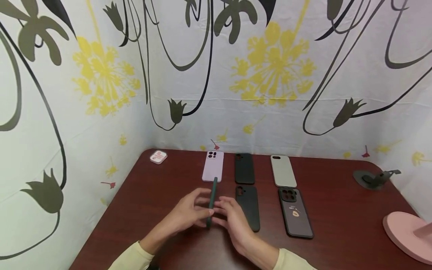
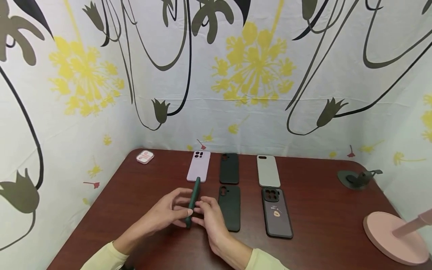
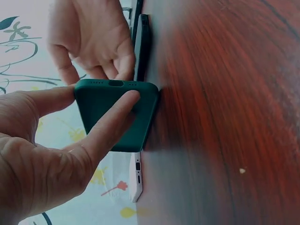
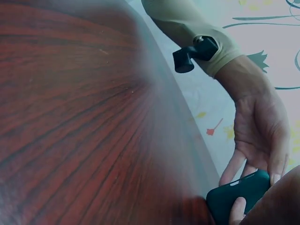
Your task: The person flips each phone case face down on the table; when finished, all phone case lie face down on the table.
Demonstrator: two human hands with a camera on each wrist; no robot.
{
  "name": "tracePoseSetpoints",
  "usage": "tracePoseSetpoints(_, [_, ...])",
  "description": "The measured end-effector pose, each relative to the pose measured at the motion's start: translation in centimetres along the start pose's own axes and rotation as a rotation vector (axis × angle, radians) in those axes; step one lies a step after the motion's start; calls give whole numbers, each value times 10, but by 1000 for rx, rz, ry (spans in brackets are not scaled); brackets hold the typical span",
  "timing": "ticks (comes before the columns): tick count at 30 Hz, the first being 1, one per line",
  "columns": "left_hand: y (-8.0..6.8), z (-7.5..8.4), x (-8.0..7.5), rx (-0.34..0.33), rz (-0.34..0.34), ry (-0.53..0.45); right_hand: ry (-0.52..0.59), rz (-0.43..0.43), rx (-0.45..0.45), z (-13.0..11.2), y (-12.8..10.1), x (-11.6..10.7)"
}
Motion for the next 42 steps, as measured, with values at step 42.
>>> tracePoseSetpoints(42, [-16,-14,-37,47,37,163,-321,109,-166,-1,21,-9])
Point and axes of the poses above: each hand's wrist, its own y-axis towards the middle knuckle, its own x-axis out of the palm, z = x × y, the point moved 6 cm from there along y, towards the middle knuckle, and after that the axes turned 5 degrees about x, right-handed, at the moved point
